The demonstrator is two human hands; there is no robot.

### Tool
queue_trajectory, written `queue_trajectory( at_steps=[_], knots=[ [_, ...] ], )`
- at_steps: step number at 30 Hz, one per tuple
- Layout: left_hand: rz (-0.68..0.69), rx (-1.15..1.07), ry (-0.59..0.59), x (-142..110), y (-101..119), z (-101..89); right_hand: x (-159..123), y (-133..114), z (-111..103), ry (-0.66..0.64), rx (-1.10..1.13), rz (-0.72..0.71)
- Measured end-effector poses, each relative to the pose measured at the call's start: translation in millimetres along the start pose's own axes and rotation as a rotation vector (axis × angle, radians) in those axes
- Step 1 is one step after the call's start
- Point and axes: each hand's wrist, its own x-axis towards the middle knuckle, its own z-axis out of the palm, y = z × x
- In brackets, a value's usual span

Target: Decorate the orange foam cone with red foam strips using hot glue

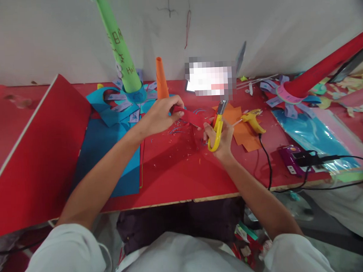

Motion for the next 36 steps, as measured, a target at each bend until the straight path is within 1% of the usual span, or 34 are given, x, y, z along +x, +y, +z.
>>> queue_trajectory(
  at_steps=[4,6,9,12,16,20,23,26,29,32,36],
  knots=[
    [-0.050,-0.108,0.137,2.3,-0.6,2.8,-2.5,0.0,6.0,-0.065,0.023,0.081],
    [-0.064,-0.187,0.179,3.0,1.6,3.8,-4.2,0.2,9.3,-0.112,0.024,0.128],
    [-0.109,-0.303,0.189,2.7,6.6,4.9,-7.3,1.4,13.4,-0.192,0.032,0.204],
    [-0.141,-0.332,0.187,1.1,10.3,6.0,-9.6,2.4,15.2,-0.239,0.044,0.234],
    [-0.127,-0.274,0.157,-1.7,14.8,6.9,-9.7,1.9,14.8,-0.255,-0.011,0.165],
    [-0.107,-0.189,0.087,-4.6,23.6,5.9,-8.5,0.0,14.5,-0.221,-0.118,0.068],
    [-0.102,-0.149,0.075,-5.4,27.7,4.2,-8.5,-3.2,15.8,-0.185,-0.155,0.018],
    [-0.117,-0.159,0.063,-5.3,27.8,2.8,-9.7,-8.6,16.9,-0.151,-0.138,0.014],
    [-0.112,-0.150,0.036,-5.8,27.3,3.6,-11.0,-14.1,16.0,-0.148,-0.146,0.000],
    [-0.084,-0.125,0.026,-7.5,27.6,8.6,-11.8,-16.0,15.1,-0.142,-0.166,-0.030],
    [-0.072,-0.157,0.010,-10.4,26.6,16.6,-13.7,-11.6,17.0,-0.152,-0.157,-0.014]
  ],
)
